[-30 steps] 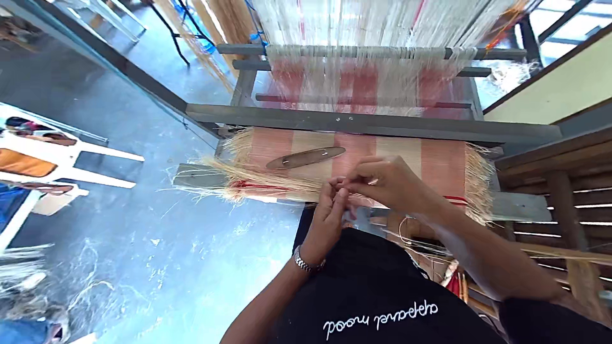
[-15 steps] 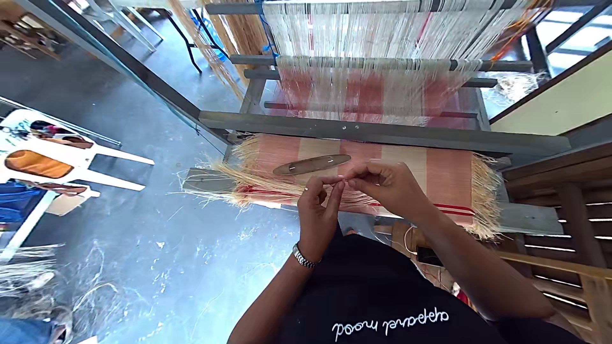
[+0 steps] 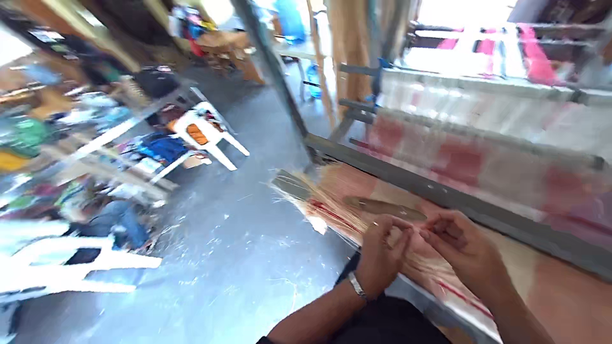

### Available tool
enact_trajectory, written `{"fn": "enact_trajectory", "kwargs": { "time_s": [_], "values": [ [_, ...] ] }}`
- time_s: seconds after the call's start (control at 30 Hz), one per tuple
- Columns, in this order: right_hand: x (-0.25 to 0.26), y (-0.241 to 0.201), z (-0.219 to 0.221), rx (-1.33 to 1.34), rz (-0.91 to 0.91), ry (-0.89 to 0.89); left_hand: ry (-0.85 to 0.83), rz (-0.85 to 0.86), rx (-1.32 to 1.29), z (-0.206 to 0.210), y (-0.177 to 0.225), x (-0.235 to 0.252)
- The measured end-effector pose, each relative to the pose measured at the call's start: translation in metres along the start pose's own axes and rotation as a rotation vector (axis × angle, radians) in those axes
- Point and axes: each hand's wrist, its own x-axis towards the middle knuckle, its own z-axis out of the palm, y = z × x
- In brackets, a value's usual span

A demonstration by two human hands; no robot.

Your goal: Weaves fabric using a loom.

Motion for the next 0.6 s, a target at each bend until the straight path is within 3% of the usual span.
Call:
{"fn": "enact_trajectory", "kwargs": {
  "time_s": [0.23,0.6],
  "values": [
    [0.012,0.001,0.007,0.17,0.132,-0.156,0.019,-0.01,0.032,-0.011,0.004,0.0],
    [0.024,-0.001,0.01,0.175,0.159,-0.198,0.036,0.016,-0.049,-0.014,-0.001,0.002]
  ]
}}
